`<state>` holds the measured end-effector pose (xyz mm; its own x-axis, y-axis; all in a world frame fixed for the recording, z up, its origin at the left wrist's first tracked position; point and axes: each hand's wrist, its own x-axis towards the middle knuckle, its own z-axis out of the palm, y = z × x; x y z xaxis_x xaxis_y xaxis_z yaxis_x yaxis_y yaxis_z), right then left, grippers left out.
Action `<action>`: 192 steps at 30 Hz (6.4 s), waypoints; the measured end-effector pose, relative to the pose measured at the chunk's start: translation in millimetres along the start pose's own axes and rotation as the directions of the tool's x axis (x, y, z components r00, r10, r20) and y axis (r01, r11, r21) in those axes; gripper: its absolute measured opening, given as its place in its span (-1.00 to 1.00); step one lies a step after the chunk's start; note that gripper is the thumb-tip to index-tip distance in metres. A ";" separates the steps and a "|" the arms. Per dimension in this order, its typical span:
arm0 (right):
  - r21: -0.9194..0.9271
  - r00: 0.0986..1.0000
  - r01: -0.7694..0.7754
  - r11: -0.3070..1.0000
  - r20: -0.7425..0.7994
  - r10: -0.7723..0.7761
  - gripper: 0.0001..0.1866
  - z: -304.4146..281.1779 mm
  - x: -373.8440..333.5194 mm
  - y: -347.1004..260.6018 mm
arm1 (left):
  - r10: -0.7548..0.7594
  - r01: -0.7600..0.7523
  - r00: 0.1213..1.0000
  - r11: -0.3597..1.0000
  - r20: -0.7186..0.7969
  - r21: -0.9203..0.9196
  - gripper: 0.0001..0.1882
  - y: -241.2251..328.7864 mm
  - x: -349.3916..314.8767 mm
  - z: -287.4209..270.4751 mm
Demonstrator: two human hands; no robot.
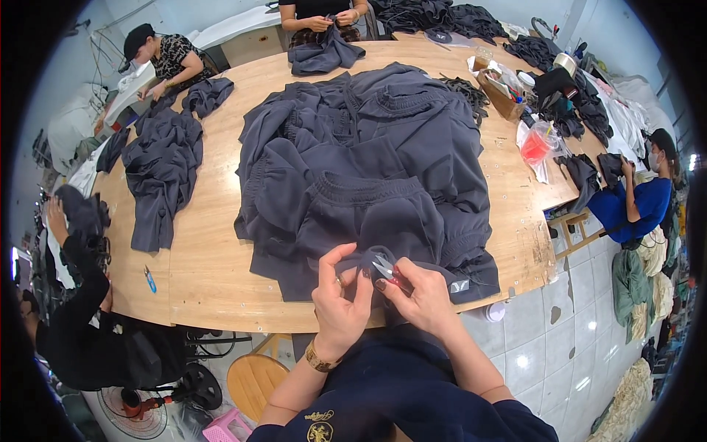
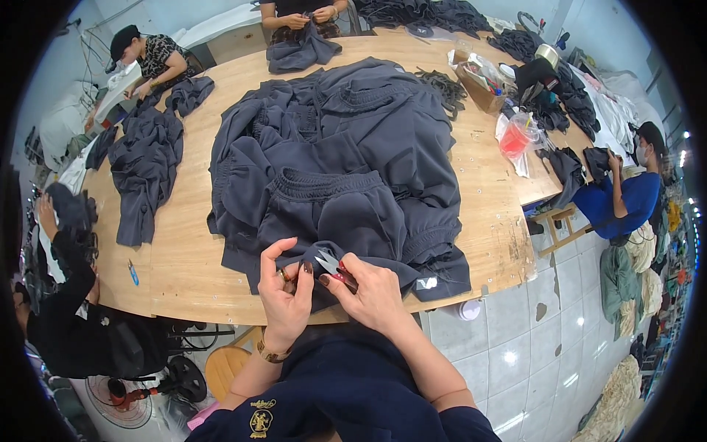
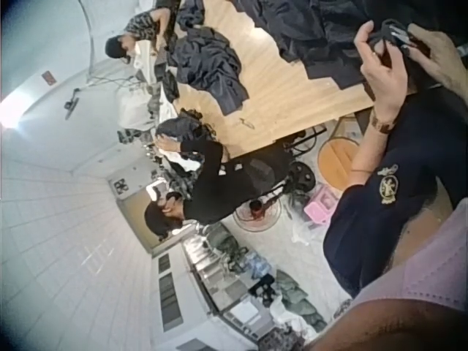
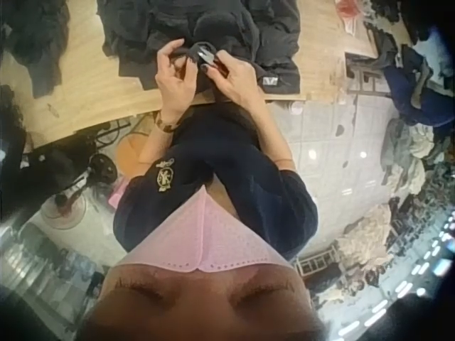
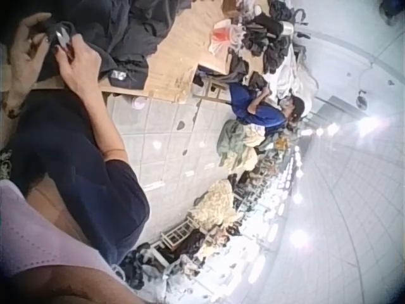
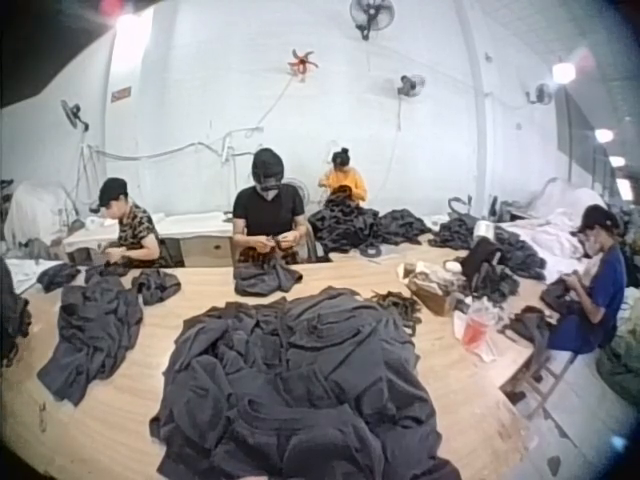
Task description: Trimming loose threads from a pair of grey athletic shorts using thread snips.
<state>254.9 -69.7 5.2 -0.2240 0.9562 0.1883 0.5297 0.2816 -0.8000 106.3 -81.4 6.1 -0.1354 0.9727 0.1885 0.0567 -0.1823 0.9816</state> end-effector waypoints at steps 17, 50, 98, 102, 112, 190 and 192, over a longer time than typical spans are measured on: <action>-0.008 0.999 0.030 1.000 -0.036 -0.030 -0.71 2.5 -0.6 -0.7 | 0.008 -0.008 1.000 1.000 -0.019 0.030 -0.60 -2.2 1.6 -0.3; 0.318 0.967 -0.114 0.941 -0.183 0.179 -0.74 1.3 4.7 25.8 | 0.137 -0.115 0.977 0.984 -0.165 0.133 -0.84 -48.3 30.2 -22.0; -0.329 0.936 0.289 0.899 -0.101 -0.338 -0.74 19.8 32.1 -4.0 | 0.381 -0.271 0.913 0.834 -0.145 0.480 -0.77 -23.2 27.3 -26.8; -0.344 0.931 0.302 0.889 -0.095 -0.353 -0.74 20.1 32.6 -3.5 | 0.398 -0.284 0.907 0.817 -0.135 0.501 -0.77 -25.1 26.4 -26.5; -0.312 0.936 0.283 0.907 -0.118 -0.333 -0.75 21.3 29.1 -0.3 | 0.390 -0.272 0.909 0.823 -0.148 0.499 -0.78 -21.9 26.0 -26.0; 0.094 0.946 0.118 0.989 -0.312 -0.083 -0.81 30.6 89.4 66.0 | -0.323 0.379 0.905 0.907 0.276 -0.184 -0.80 -38.9 8.3 -63.0; 0.074 0.973 0.145 0.987 -0.194 -0.128 -0.79 23.6 67.1 38.8 | -0.294 0.356 0.923 0.898 0.249 -0.260 -0.81 -32.6 8.1 -61.5</action>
<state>241.2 3.4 -26.6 -0.1272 0.9093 0.3962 0.4296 0.4105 -0.8043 42.5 -76.4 -22.5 0.1050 0.9870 -0.1220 -0.2543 0.1452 0.9562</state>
